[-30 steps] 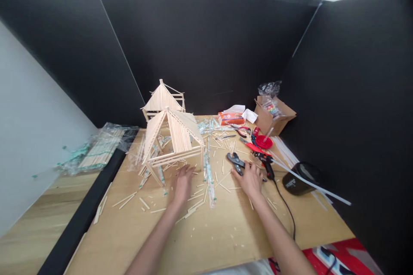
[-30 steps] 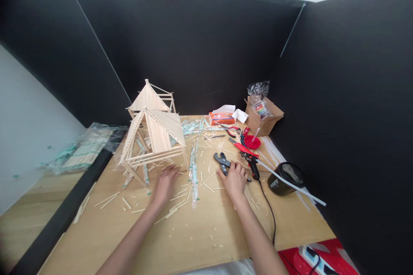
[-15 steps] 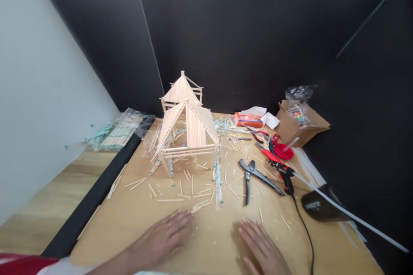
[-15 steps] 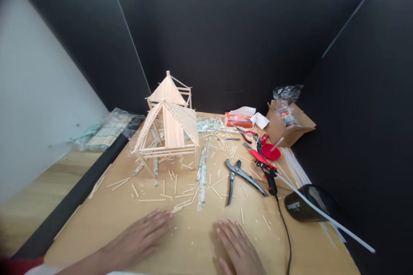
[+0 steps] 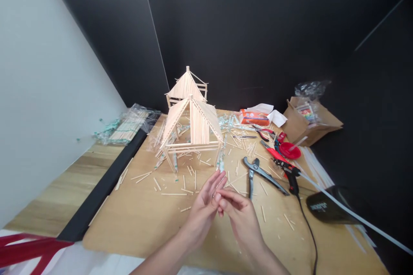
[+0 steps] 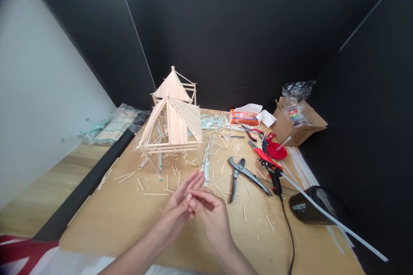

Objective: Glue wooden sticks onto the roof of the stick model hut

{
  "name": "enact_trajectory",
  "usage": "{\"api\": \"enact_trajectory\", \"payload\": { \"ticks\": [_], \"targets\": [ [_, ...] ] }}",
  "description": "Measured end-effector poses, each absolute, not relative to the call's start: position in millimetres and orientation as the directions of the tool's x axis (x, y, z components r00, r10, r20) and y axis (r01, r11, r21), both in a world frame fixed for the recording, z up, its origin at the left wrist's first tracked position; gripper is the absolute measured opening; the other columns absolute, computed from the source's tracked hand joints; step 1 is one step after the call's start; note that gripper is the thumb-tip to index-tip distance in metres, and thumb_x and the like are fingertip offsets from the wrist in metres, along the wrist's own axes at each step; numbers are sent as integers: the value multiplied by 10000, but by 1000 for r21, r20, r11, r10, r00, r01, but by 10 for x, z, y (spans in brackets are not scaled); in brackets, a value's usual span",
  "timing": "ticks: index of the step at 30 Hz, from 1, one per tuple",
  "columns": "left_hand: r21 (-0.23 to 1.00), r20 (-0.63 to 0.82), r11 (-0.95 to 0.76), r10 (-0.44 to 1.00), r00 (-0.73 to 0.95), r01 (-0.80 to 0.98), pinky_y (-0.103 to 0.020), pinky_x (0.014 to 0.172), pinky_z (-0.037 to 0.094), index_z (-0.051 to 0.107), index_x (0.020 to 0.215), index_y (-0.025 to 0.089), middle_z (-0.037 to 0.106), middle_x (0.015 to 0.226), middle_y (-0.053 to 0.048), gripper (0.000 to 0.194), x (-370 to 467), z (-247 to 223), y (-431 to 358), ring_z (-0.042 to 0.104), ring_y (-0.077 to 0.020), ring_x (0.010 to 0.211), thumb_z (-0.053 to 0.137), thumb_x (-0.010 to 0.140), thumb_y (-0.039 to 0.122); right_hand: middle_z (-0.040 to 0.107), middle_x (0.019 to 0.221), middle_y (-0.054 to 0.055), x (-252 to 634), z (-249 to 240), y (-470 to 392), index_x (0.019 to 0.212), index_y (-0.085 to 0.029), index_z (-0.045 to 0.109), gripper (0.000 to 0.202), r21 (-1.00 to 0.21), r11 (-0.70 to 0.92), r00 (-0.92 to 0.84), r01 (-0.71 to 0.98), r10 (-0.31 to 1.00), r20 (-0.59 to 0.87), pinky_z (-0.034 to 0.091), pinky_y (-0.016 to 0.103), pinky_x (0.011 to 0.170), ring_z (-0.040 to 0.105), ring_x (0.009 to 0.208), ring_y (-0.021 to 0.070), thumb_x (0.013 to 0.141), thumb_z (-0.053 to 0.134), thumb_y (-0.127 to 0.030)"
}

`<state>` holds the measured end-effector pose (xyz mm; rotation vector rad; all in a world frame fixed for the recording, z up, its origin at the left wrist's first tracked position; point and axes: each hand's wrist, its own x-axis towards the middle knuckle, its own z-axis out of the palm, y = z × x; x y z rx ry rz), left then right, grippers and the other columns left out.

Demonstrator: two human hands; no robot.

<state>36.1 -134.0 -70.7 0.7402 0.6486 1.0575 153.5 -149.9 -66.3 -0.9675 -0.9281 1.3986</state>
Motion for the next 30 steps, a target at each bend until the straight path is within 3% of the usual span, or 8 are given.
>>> {"api": "enact_trajectory", "payload": {
  "ticks": [10,16,18,21,23,25,27,30],
  "targets": [
    [806,-138,277,947,290,-523,-422,1111,369,498,1307,280,525,1416,-133,601,378,-728,-1323,449,-266,1346,749,764,344,632,733,16,1721,-553,-1475,809,-199,720,152,-993,115,-38,-20,993,116,473,245,621,582,661,142,888,650,-308],
    [789,-221,337,936,273,-515,-389,1045,443,515,1264,244,564,1369,-153,615,448,-696,-1362,535,-266,1271,792,719,312,555,610,-24,1789,-681,-1267,772,-176,648,260,-984,-37,66,-172,997,-49,417,219,559,493,560,114,872,655,-416],
    [804,-244,358,927,286,-474,-367,963,503,546,1214,230,633,1274,-150,591,429,-663,-1360,621,-265,1162,808,693,322,503,566,-46,1880,-737,-1161,711,-180,605,303,-987,-37,197,-154,978,-68,395,214,530,451,516,103,852,669,-441],
    [861,-287,378,913,289,-340,-305,718,569,596,1086,199,722,913,-74,498,338,-670,-1345,730,-222,818,810,670,369,520,567,-37,2066,-845,-1024,677,-185,581,332,-999,-28,332,-35,943,-38,386,221,493,448,488,107,830,666,-467],
    [927,-279,326,929,242,-187,-245,513,519,620,980,182,654,726,2,411,256,-740,-1324,671,-148,541,780,682,416,654,748,27,2167,-947,-961,874,-179,653,283,-1000,-20,332,23,943,-11,456,254,546,548,559,139,797,682,-450],
    [970,-235,242,954,187,-19,-221,413,443,636,909,172,586,660,33,332,170,-850,-1295,565,-97,419,718,732,441,673,1102,117,2211,-1062,-926,1207,-196,594,479,-992,6,300,129,953,45,529,340,708,652,786,207,781,670,-401],
    [980,-188,176,970,151,94,-237,468,470,650,900,174,581,665,20,265,81,-975,-1268,580,-115,493,652,790,415,568,1326,148,2193,-1163,-927,1368,-219,481,585,-945,42,263,326,956,133,507,435,893,620,1058,260,811,605,-350],
    [977,-128,107,986,105,186,-341,777,544,646,1042,199,676,881,-53,245,-70,-1155,-1269,670,-199,835,598,834,319,520,1386,130,2098,-1248,-1024,1326,-218,540,439,-806,96,160,584,960,231,432,478,1033,494,1264,266,896,476,-280]
  ]
}}
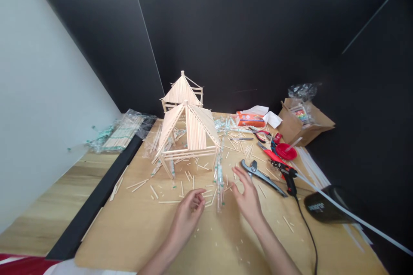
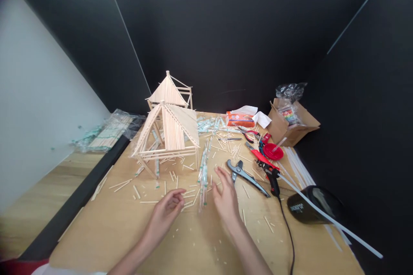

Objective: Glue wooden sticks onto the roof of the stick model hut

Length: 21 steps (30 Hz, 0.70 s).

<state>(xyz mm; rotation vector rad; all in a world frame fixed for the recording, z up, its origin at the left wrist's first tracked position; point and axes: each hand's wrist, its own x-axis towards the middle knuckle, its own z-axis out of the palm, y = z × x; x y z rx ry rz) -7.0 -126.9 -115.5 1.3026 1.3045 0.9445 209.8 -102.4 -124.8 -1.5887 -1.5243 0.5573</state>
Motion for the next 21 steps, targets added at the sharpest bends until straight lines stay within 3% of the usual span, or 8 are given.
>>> {"api": "enact_trajectory", "payload": {
  "ticks": [2,5,8,11,13,17,21],
  "targets": [
    [928,-4,-35,994,105,371,-426,967,486,594,1189,225,671,1148,-97,334,-184,-1266,-1314,626,-242,1093,544,860,254,470,1438,117,2038,-1285,-1170,1356,-217,516,439,-698,162,59,697,958,281,396,495,1079,410,1342,272,924,443,-248],
    [654,230,-353,935,269,669,-462,1080,410,459,1365,238,592,1350,-93,492,-343,-1409,-1433,531,-237,1270,474,878,164,360,1527,95,2014,-1415,-1481,1489,-229,330,600,-492,303,-139,816,930,342,324,560,1120,291,1411,313,911,491,-230],
    [348,344,-623,780,523,701,-386,1118,379,397,1423,194,568,1387,-79,612,-434,-1511,-1561,513,-206,1293,495,828,88,397,1507,85,2058,-1672,-1763,1526,-216,248,702,-322,474,-353,820,860,367,375,531,1097,377,1368,330,878,518,-219],
    [142,418,-773,613,670,618,-344,1135,352,491,1353,168,624,1323,-66,601,-441,-1562,-1635,540,-188,1262,497,769,27,540,1398,69,2101,-1892,-1870,1528,-209,247,723,-237,601,-443,764,754,484,479,433,1024,527,1260,295,854,507,-190],
    [105,429,-771,605,671,628,-358,1128,365,531,1310,175,644,1293,-71,560,-426,-1572,-1648,558,-190,1236,498,772,23,537,1401,63,2105,-1936,-1864,1527,-217,254,712,-259,580,-419,772,771,479,500,431,1002,527,1260,301,858,495,-169],
    [159,442,-712,671,596,684,-401,1085,421,559,1251,192,671,1218,-89,463,-407,-1562,-1632,591,-194,1176,513,809,61,474,1456,45,2106,-1884,-1835,1523,-254,261,662,-367,478,-308,798,847,433,512,449,995,463,1312,317,899,470,-179],
    [194,471,-687,691,548,700,-409,1049,447,578,1200,218,695,1132,-80,400,-406,-1543,-1635,624,-185,1105,532,826,85,476,1454,40,2129,-1913,-1858,1516,-273,273,632,-386,459,-280,800,855,437,519,478,983,469,1308,317,916,441,-172]
  ]
}}
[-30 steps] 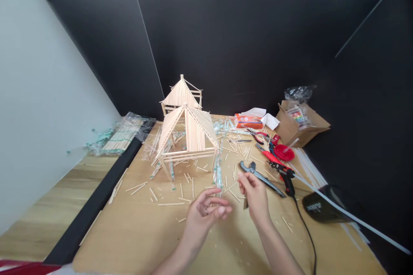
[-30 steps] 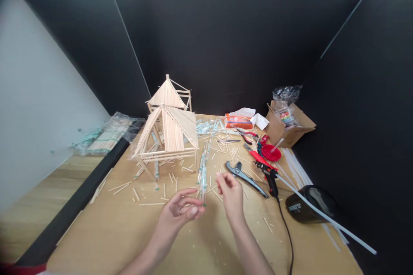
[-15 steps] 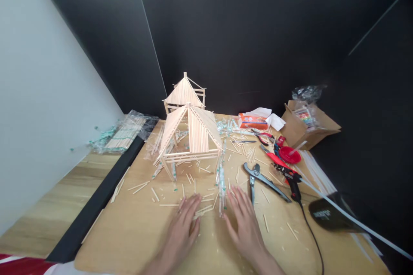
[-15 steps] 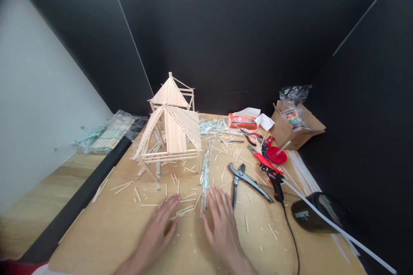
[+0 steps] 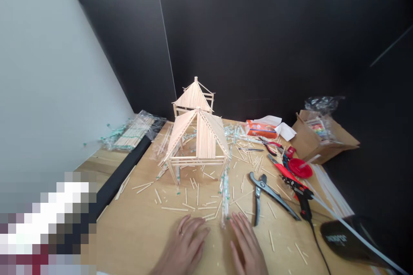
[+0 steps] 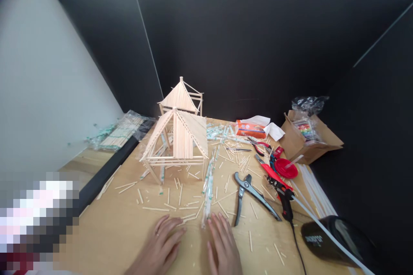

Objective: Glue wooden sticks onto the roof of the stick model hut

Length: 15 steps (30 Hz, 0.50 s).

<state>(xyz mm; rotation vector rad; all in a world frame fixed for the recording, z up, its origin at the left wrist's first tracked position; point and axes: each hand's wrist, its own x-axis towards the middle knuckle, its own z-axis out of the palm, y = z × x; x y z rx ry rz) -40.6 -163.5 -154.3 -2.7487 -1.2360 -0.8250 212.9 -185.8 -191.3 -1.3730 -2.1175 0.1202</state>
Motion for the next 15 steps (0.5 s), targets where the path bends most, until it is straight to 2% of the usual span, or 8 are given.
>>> {"api": "enact_trajectory", "payload": {
  "ticks": [5,8,11,13,15],
  "targets": [
    [229,449,-660,723,524,715,-410,1024,444,648,944,268,722,1078,-31,147,-459,-1529,-1699,654,-175,1033,570,859,177,540,1396,51,2167,-1864,-1850,1513,-285,276,634,-390,507,-306,769,827,472,531,512,952,478,1300,326,915,435,-151],
    [216,475,-620,742,473,755,-420,1046,394,653,1038,349,726,1102,-5,326,-518,-1392,-1707,655,-171,1040,509,868,111,555,1377,58,2226,-1593,-1761,1490,-306,330,604,-415,509,-279,754,820,499,491,568,977,462,1308,343,919,441,-144],
    [215,639,-496,723,263,841,-449,1078,327,608,1160,417,717,1087,-8,537,-613,-1072,-1663,655,-175,1031,468,825,22,532,1390,70,2298,-1166,-1604,1464,-322,381,565,-455,476,-171,753,809,562,416,644,1006,417,1332,368,925,461,-170],
    [222,776,-421,622,101,879,-468,1068,334,610,1142,396,678,1087,-17,529,-729,-818,-1643,640,-185,1025,515,787,15,552,1367,67,2339,-857,-1494,1438,-327,430,539,-448,484,-109,752,761,639,373,666,1027,437,1313,374,922,493,-185],
    [240,854,-359,520,-20,902,-500,1044,357,619,1082,369,629,1081,-11,463,-908,-601,-1668,633,-202,994,587,753,44,591,1323,54,2385,-574,-1410,1399,-323,491,532,-400,502,-72,767,687,723,377,652,1034,495,1265,374,894,559,-173]
  ]
}}
